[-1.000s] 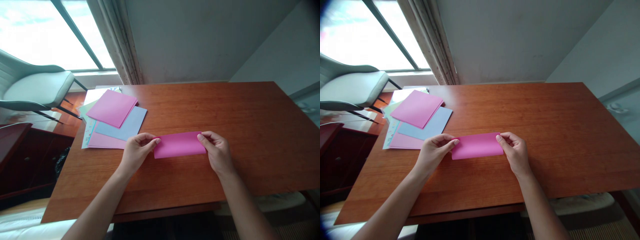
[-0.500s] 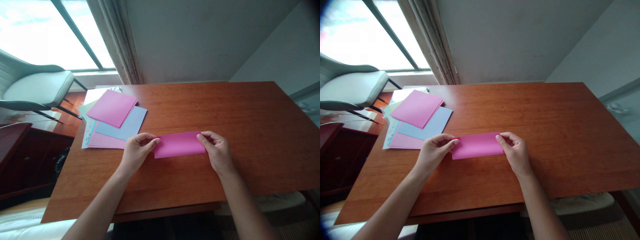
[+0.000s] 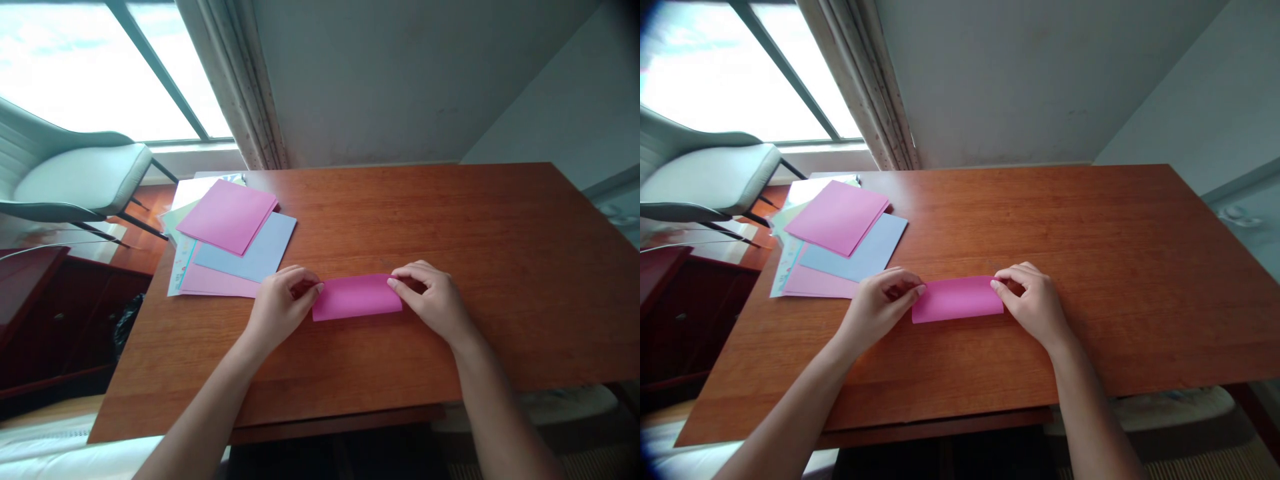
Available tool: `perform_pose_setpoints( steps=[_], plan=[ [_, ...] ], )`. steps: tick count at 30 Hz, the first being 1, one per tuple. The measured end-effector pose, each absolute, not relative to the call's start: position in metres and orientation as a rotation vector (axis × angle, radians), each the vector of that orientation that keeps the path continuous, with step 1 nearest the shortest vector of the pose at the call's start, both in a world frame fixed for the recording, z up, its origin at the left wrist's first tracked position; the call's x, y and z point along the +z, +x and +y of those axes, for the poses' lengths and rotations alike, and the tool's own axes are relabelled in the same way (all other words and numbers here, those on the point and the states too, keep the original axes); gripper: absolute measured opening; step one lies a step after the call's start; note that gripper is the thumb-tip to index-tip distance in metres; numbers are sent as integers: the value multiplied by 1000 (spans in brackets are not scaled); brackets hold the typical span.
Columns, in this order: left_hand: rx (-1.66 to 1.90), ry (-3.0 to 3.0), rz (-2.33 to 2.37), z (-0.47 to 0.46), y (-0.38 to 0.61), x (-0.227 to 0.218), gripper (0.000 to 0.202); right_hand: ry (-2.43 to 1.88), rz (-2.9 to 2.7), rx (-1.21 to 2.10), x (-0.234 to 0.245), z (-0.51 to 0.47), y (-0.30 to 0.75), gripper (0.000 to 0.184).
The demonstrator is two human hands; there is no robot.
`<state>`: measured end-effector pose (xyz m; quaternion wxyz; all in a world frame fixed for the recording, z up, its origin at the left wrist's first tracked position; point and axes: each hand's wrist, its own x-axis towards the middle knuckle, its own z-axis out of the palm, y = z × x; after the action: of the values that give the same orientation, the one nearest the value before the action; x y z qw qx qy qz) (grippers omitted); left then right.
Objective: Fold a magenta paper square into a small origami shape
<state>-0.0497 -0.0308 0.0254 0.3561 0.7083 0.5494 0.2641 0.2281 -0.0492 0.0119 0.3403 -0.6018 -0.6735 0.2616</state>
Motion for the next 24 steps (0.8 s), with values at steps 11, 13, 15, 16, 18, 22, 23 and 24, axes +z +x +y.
perform_pose_setpoints(
  steps=[11, 13, 15, 16, 18, 22, 23, 24],
  plan=[
    [250, 2299, 1644, -30, -41, 31, 8, -1727, -2090, 612, 15, -39, 225, 12],
    [200, 2310, 1685, -29, -41, 33, 10, -1762, -2084, 588, 17, -36, 225, 10],
    [195, 2331, 1675, -27, -40, 35, 18, -1750, -2113, 529, 20, -33, 223, 14],
    [199, 2350, 1640, -26, -39, 36, 21, -1719, -2150, 510, 22, -31, 222, 15],
    [187, 2408, 1517, -24, -37, 40, 24, -1623, -2274, 535, 27, -28, 217, 13],
    [85, 2506, 1281, -18, -30, 47, 33, -1614, -2422, 611, 38, -23, 202, 23],
    [70, 2513, 1259, -17, -28, 48, 31, -1653, -2436, 591, 40, -22, 198, 19],
    [59, 2515, 1251, -16, -25, 49, 27, -1695, -2451, 560, 42, -22, 194, 14]
  ],
)
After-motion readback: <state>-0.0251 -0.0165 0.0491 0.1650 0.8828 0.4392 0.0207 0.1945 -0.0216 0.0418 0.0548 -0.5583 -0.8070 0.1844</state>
